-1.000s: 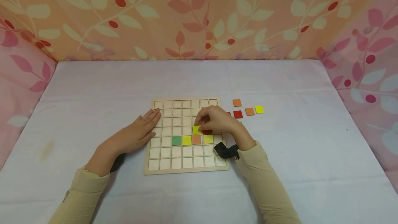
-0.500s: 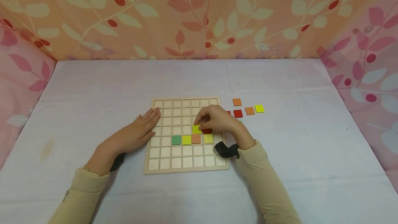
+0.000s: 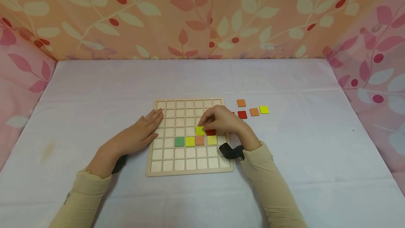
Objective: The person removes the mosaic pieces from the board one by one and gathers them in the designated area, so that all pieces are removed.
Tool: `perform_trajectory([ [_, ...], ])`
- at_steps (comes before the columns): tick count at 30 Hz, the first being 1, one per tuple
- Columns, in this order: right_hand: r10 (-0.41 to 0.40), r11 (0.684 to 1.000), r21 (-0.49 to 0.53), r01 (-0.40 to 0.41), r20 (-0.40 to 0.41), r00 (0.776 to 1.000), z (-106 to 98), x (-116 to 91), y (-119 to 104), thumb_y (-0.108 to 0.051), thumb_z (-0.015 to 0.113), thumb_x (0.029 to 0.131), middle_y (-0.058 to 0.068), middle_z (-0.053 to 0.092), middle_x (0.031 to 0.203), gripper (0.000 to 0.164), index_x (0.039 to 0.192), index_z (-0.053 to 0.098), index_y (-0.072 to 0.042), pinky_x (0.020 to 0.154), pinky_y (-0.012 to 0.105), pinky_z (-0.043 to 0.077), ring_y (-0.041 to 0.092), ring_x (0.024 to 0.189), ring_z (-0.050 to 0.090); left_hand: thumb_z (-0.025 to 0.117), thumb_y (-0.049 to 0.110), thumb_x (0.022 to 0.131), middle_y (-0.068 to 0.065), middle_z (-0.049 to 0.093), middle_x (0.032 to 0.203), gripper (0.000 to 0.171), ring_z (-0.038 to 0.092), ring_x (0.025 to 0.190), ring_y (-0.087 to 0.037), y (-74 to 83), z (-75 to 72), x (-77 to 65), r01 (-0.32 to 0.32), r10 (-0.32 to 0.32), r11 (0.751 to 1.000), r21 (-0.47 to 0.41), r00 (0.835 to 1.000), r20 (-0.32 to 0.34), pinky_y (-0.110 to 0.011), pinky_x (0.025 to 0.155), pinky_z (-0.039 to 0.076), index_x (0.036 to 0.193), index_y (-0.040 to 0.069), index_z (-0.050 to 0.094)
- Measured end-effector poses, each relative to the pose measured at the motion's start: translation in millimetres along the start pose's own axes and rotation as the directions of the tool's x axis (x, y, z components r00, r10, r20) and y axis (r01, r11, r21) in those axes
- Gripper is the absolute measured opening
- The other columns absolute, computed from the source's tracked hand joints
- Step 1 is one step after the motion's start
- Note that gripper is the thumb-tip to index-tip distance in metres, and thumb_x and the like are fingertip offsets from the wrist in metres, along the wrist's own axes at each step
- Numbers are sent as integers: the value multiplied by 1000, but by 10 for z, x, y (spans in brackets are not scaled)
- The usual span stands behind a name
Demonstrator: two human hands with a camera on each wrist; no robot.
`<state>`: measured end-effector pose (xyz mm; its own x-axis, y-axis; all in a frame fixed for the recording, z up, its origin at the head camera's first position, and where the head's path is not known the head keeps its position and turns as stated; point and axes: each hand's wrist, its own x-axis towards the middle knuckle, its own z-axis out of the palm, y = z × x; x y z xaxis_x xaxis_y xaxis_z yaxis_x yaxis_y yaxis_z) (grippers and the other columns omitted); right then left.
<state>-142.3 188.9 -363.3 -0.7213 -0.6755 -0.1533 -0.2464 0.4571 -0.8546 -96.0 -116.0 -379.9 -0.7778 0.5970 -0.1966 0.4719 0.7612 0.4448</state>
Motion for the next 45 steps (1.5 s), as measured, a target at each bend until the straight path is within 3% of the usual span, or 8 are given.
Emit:
perform_trajectory([
  [9, 42, 997, 61, -42, 1, 999, 52, -64, 69, 4, 71, 80, 6, 70, 86, 11, 90, 74, -1, 70, 26, 52, 17, 76, 64, 45, 17, 100, -13, 5, 157, 62, 2, 144, -28, 2, 85, -35, 3, -2, 1000, -16, 999, 47, -52, 112, 12, 150, -1, 12],
  [15, 81, 994, 77, -77, -55, 995, -98, -46, 59, 1, 71, 81, 7, 69, 88, 10, 90, 74, -3, 70, 25, 50, 16, 77, 62, 43, 18, 101, -12, 1, 157, 63, -2, 144, -26, -29, -53, 52, 16, -15, 1000, -9, 998, 62, -51, 113, 9, 150, 0, 9],
  [20, 108, 988, 123, -96, -96, 989, -218, -184, 70, 2, 69, 82, 10, 69, 94, 11, 93, 73, 0, 72, 24, 49, 17, 83, 61, 41, 18, 101, -12, -2, 157, 63, -5, 143, -25, -35, -183, 51, 16, -15, 1000, -4, 996, 93, -51, 113, 7, 150, 1, 6],
  [27, 120, 983, 159, -97, -147, 982, -337, -305, 63, 5, 68, 82, 8, 69, 87, 12, 93, 71, 4, 65, 24, 49, 19, 71, 62, 38, 19, 102, -10, -6, 157, 63, -9, 143, -24, -80, -285, -75, 41, -40, 999, -2, 993, 108, -51, 113, 5, 150, 2, 2],
  [31, 104, 978, 192, -77, -137, 985, -378, -322, 70, 7, 66, 82, 6, 68, 85, 12, 94, 70, 8, 68, 24, 50, 23, 71, 64, 37, 19, 102, -11, -6, 157, 62, -8, 143, -25, -98, -318, -157, 48, -45, 999, -18, 993, 108, -52, 113, 4, 150, 1, 2],
  [45, 134, 989, 89, -118, -206, 969, -542, -495, 181, 5, 69, 82, 9, 69, 91, 10, 90, 73, 3, 70, 20, 48, 14, 81, 59, 35, 20, 103, -11, -8, 157, 62, -11, 143, -25, -112, -328, -149, 36, -31, 998, -44, 993, 118, -53, 112, 2, 150, 2, 0],
])
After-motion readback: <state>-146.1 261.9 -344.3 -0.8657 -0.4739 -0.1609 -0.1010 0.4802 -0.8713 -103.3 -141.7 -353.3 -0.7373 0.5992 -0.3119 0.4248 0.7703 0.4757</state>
